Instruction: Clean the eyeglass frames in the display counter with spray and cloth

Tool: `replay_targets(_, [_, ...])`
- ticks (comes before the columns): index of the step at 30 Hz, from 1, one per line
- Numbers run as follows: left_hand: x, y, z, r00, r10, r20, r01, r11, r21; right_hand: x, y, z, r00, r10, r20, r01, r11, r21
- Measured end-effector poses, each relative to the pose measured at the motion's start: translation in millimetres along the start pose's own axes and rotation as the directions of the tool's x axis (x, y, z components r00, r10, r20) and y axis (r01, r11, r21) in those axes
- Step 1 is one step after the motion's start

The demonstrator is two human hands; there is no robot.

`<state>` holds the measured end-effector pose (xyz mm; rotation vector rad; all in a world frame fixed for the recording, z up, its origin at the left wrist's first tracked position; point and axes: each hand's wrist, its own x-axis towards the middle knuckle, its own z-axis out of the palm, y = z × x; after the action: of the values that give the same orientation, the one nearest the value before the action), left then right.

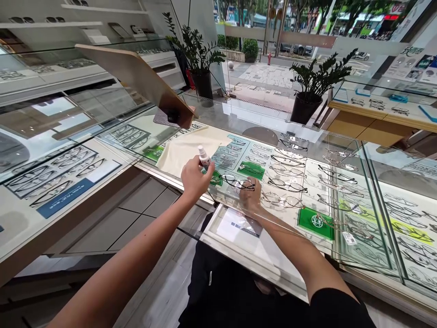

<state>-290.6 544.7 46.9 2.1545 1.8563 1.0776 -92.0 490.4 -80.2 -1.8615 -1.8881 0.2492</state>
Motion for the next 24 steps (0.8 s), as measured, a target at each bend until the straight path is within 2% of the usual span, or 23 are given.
replay_targets(3, [1, -1, -0.7, 1.000, 0.010, 0.006, -0.010, 1.000, 0.003, 27, 16, 11, 0.989, 0.079, -0.126, -0.086, 0.995, -0.053])
replay_targets(5, [2, -2, -0.6, 1.000, 0.013, 0.020, -0.014, 1.000, 0.016, 43, 27, 21, 0.985, 0.092, -0.147, -0.105, 0.991, -0.082])
replay_targets(9, [4, -5, 0.2, 0.999, 0.008, 0.033, -0.008, 1.000, 0.023, 67, 43, 37, 0.992, 0.109, -0.066, -0.119, 0.978, -0.174])
replay_targets(13, [5, -6, 0.2, 0.999, 0.026, 0.028, -0.026, 1.000, 0.012, 75, 44, 41, 0.994, 0.110, -0.027, -0.114, 0.967, -0.226])
replay_targets(19, [6, -7, -0.8, 0.999, 0.044, 0.004, -0.044, 0.999, 0.005, 59, 23, 29, 0.993, 0.083, -0.080, -0.098, 0.974, -0.206])
replay_targets(24, [6, -7, -1.0, 0.998, 0.070, -0.006, -0.070, 0.998, 0.005, 9, -4, 10, 1.000, -0.001, 0.012, 0.003, 0.989, -0.145])
